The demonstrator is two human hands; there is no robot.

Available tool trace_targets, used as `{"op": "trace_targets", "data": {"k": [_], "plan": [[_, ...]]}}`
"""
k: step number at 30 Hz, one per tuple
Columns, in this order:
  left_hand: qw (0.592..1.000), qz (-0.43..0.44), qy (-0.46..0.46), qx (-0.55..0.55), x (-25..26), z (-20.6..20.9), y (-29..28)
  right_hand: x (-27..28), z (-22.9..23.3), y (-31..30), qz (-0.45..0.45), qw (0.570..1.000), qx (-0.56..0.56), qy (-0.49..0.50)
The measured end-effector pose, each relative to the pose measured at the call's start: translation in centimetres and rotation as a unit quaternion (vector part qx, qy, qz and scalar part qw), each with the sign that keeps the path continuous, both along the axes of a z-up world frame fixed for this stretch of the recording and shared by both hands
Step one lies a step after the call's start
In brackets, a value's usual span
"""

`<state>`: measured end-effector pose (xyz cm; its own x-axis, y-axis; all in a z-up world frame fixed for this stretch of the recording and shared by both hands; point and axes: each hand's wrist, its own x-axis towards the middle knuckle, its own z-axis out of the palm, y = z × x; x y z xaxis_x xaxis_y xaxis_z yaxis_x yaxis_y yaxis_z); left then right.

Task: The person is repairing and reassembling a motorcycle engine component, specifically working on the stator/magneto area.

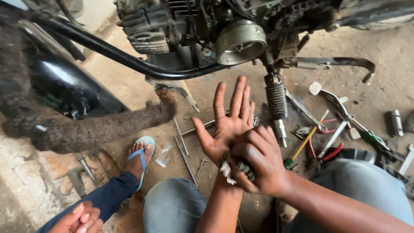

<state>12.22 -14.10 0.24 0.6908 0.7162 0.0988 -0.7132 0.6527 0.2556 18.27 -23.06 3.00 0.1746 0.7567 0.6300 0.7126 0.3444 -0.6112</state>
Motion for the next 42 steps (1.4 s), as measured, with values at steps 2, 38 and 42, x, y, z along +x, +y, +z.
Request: {"op": "trace_targets", "data": {"k": [2,38,42], "plan": [[0.999,0.004,0.045,0.012,0.0,0.6,-0.3,-0.4,-1.0,-0.4,-0.045,0.999,-0.019,0.008],[0.996,-0.037,0.083,-0.020,0.7,2.4,1.3,4.5,-2.8,4.2,-0.198,0.975,-0.101,0.012],[0.997,0.006,0.050,-0.054,0.3,-0.6,2.7,2.6,-1.7,3.9,-0.081,0.994,-0.073,-0.030]]}}
